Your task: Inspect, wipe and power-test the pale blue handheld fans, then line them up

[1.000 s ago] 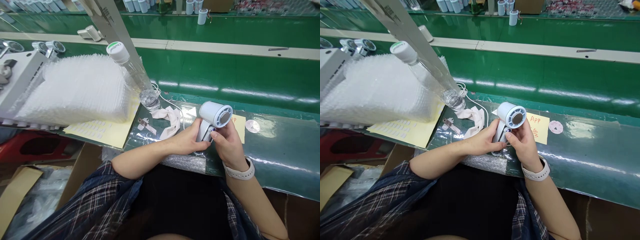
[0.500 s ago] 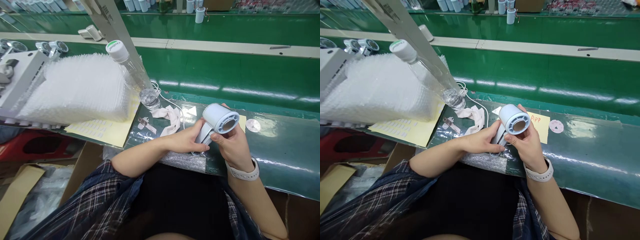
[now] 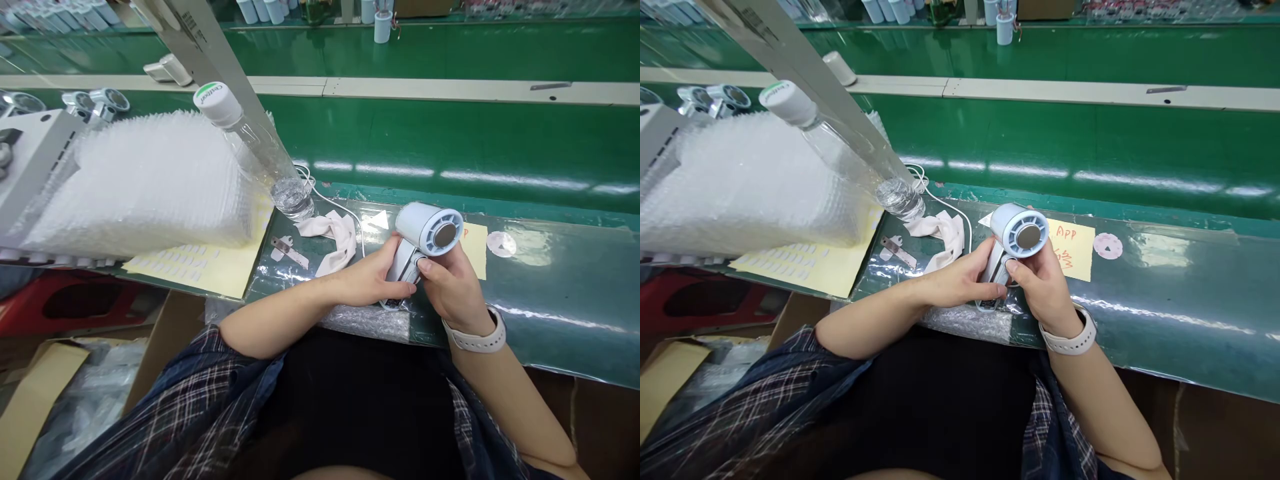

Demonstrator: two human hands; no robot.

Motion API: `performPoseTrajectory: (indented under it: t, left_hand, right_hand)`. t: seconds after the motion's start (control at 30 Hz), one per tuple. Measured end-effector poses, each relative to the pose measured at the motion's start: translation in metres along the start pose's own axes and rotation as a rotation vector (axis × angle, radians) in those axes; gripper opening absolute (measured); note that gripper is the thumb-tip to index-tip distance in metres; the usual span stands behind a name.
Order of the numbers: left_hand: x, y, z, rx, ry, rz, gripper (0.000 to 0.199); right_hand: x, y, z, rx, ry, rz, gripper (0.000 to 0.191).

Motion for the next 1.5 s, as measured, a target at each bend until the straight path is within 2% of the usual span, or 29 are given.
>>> performPoseTrajectory:
  t: [0.23, 0.77, 1.0, 1.2, 1.5]
  left_hand:
    - [-0.0006, 0.0026, 0.0012, 0.083, -0.009, -0.005, 0.080]
    - [0.0000, 0.0044, 0.0006, 0.132, -0.011, 0.023, 0.084]
    - [0.0014, 0.0051, 0.0009, 0.052, -0.040, 0.073, 0.087]
    - [0.0007, 0.0024, 0.0004, 0.088, -0.025, 0.026, 0.082]
    - [0.0013, 0.0023, 0.0000, 0.055, -0.044, 0.054, 0.079]
  right_hand:
    - [-0.0003, 0.0020, -0.0016, 0.007, 0.022, -0.005, 0.100]
    - [-0.0005, 0.0026, -0.0028, -0.031, 0.001, -0.042, 0.097]
    - [-0.0025, -0.0019, -0.0030, -0.001, 0.012, -0.037, 0.098]
    - [-0.0016, -0.0005, -0.0008, -0.022, -0.014, -0.019, 0.098]
    - [-0.0009, 0.0008, -0.0036, -0.033, -0.007, -0.050, 0.095]
Point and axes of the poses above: each hand's wrist, its own x-axis towards the middle knuckle, its own z-axis out of the palm, y = z × x, the point moved 10 cm from there along x, towards the middle knuckle, and after that the axes turned 8 degrees about z, right-handed, at the moved point
